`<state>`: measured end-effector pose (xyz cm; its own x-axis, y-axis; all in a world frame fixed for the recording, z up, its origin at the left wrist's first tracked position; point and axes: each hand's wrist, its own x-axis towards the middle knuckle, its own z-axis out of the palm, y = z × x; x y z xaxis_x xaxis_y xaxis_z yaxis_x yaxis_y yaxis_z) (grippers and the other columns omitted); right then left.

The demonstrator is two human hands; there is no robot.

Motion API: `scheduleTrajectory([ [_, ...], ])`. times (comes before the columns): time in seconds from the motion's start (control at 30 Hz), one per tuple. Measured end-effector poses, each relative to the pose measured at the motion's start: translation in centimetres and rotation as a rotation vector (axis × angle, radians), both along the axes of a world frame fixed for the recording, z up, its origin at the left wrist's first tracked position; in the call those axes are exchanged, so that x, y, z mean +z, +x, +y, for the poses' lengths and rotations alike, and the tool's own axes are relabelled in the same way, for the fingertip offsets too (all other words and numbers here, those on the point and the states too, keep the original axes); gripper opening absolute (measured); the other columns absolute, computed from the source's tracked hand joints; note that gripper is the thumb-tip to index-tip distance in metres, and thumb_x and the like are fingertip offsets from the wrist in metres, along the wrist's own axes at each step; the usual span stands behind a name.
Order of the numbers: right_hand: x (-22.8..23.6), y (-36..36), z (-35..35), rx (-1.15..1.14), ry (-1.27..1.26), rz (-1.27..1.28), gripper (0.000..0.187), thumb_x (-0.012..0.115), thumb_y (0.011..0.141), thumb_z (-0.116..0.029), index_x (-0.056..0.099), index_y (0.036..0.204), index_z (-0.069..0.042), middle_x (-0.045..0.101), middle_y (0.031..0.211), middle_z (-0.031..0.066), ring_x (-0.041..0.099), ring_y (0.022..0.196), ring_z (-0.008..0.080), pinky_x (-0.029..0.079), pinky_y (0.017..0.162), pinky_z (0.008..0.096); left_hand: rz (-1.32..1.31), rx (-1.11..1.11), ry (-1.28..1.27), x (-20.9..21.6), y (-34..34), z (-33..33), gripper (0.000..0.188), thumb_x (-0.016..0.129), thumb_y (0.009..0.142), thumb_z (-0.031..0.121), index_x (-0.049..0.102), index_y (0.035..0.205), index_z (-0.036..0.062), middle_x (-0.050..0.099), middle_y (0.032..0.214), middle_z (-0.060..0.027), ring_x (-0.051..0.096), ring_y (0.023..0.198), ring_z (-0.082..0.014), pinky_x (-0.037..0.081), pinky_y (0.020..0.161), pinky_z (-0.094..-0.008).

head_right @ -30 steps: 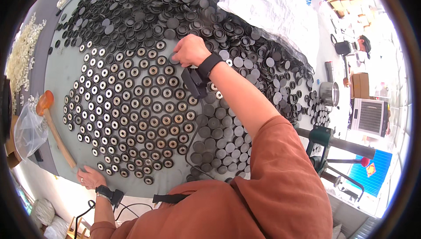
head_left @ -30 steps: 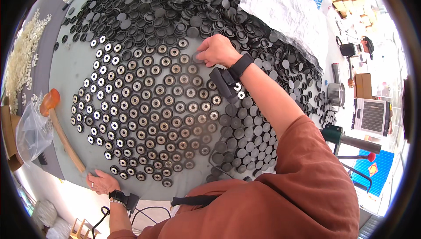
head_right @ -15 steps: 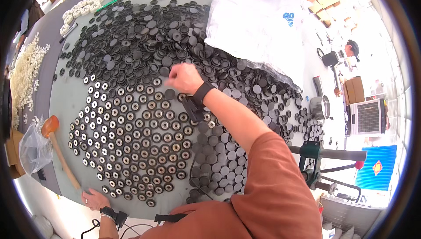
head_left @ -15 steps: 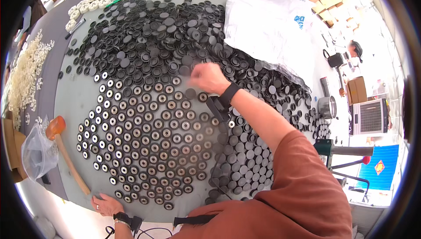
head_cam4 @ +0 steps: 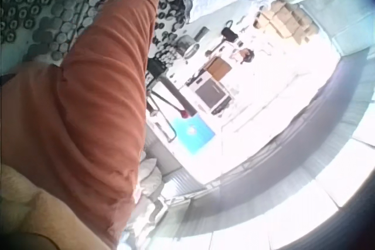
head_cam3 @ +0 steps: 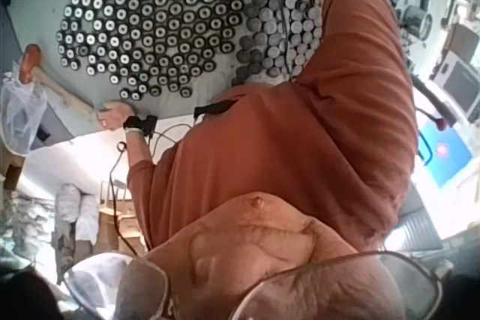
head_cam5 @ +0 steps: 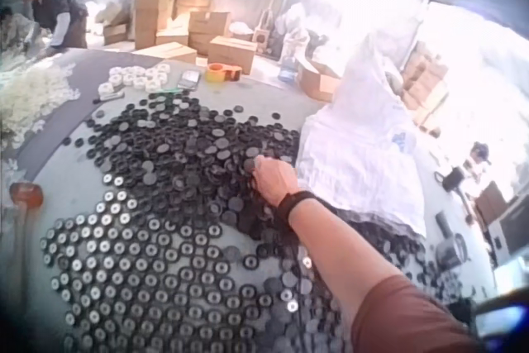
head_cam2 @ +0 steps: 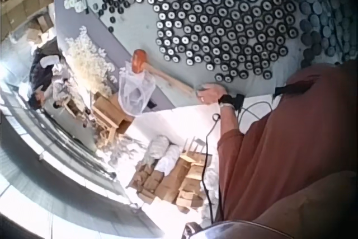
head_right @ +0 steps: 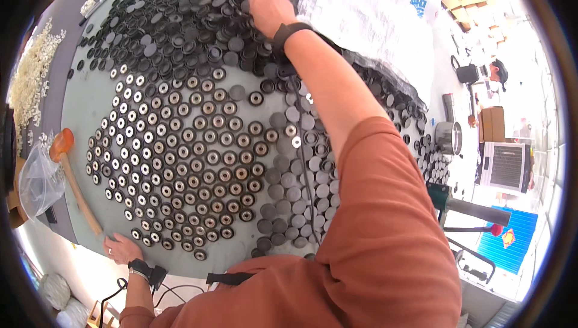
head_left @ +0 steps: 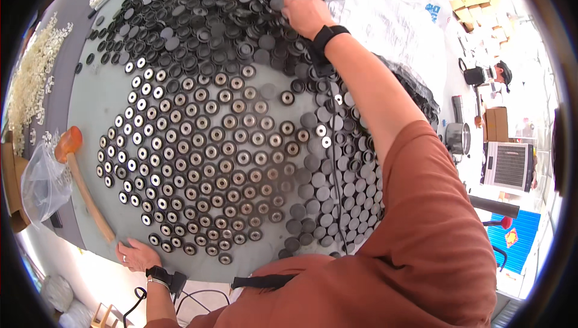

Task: Sorting and arranging black rubber grommets or washers on a work table.

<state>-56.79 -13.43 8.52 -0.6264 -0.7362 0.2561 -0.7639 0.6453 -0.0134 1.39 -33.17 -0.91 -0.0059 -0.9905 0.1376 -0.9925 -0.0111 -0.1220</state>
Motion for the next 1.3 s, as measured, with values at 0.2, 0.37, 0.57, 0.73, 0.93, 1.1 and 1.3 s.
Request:
scheduleTrajectory([
  [0.2, 0.1, 10.0, 5.4, 0.121, -0.410, -0.429, 0.017, 0.060, 0.076, -0.017, 0.064, 0.085, -0.003, 0.063, 0.075, 0.0168, 0.061, 0.071, 0.0328, 0.049, 0.067, 0.0379, -0.016, 0.007, -0.009, -0.3, 0.6, 0.0, 0.046, 0.037, 0.090, 0.039, 0.042, 0.123, 0.0078, 0.035, 0.133, -0.0041, 0.036, 0.116, -0.0299, 0.030, 0.094, -0.0452],
  [0.37, -1.6, 14.4, 8.3, -0.083, -0.332, -0.643, 0.016, 0.063, 0.074, -0.012, 0.065, 0.085, -0.002, 0.063, 0.077, 0.0160, 0.062, 0.071, 0.0309, 0.050, 0.066, 0.0338, -0.020, 0.007, 0.008, -0.2, 0.8, -0.1, 0.047, 0.036, 0.090, 0.041, 0.042, 0.123, 0.0084, 0.033, 0.133, -0.0036, 0.036, 0.116, -0.0293, 0.029, 0.094, -0.0447],
  [0.57, -4.8, 14.9, 8.9, 0.142, -0.366, -0.375, 0.013, 0.061, 0.076, -0.010, 0.063, 0.087, -0.002, 0.061, 0.088, 0.0130, 0.060, 0.081, 0.0295, 0.049, 0.071, 0.0348, -0.013, 0.010, 0.006, -0.5, 0.7, -0.3, 0.047, 0.037, 0.090, 0.042, 0.042, 0.123, 0.0089, 0.033, 0.133, -0.0038, 0.036, 0.116, -0.0296, 0.029, 0.094, -0.0450],
  [0.73, -5.6, 15.2, 8.8, 0.248, -0.069, -0.217, 0.024, 0.055, 0.070, -0.004, 0.058, 0.094, -0.001, 0.056, 0.096, 0.0089, 0.054, 0.086, 0.0262, 0.048, 0.072, 0.0344, -0.019, 0.034, 0.017, -0.3, 0.4, -0.2, 0.047, 0.038, 0.090, 0.042, 0.042, 0.124, 0.0093, 0.034, 0.133, -0.0040, 0.036, 0.116, -0.0296, 0.029, 0.094, -0.0450],
  [0.93, -6.2, 16.1, 9.0, 0.317, -0.031, -0.078, 0.026, 0.052, 0.069, -0.007, 0.056, 0.093, 0.002, 0.053, 0.099, 0.0149, 0.052, 0.081, 0.0262, 0.047, 0.070, 0.0333, -0.002, 0.028, -0.002, -0.2, 1.3, -0.5, 0.047, 0.038, 0.090, 0.042, 0.043, 0.123, 0.0101, 0.036, 0.132, -0.0033, 0.038, 0.115, -0.0300, 0.030, 0.093, -0.0458],
  [1.1, -4.5, 15.7, 9.2, 0.316, 0.029, -0.104, 0.024, 0.053, 0.068, -0.010, 0.057, 0.090, 0.000, 0.053, 0.096, 0.0113, 0.052, 0.081, 0.0240, 0.043, 0.072, 0.0339, -0.051, 0.033, -0.007, -1.0, 1.1, -0.5, 0.046, 0.037, 0.090, 0.042, 0.044, 0.123, 0.0102, 0.037, 0.132, -0.0013, 0.040, 0.115, -0.0275, 0.031, 0.092, -0.0458],
  [1.3, 0.3, 15.2, 10.1, 0.045, 0.567, -0.269, 0.015, 0.054, 0.071, -0.016, 0.063, 0.073, -0.005, 0.059, 0.078, 0.0110, 0.059, 0.078, 0.0274, 0.046, 0.068, 0.0390, -0.054, 0.038, -0.002, -0.8, 1.3, -0.6, 0.046, 0.036, 0.090, 0.042, 0.044, 0.123, 0.0105, 0.036, 0.132, -0.0013, 0.039, 0.115, -0.0265, 0.031, 0.092, -0.0459],
])
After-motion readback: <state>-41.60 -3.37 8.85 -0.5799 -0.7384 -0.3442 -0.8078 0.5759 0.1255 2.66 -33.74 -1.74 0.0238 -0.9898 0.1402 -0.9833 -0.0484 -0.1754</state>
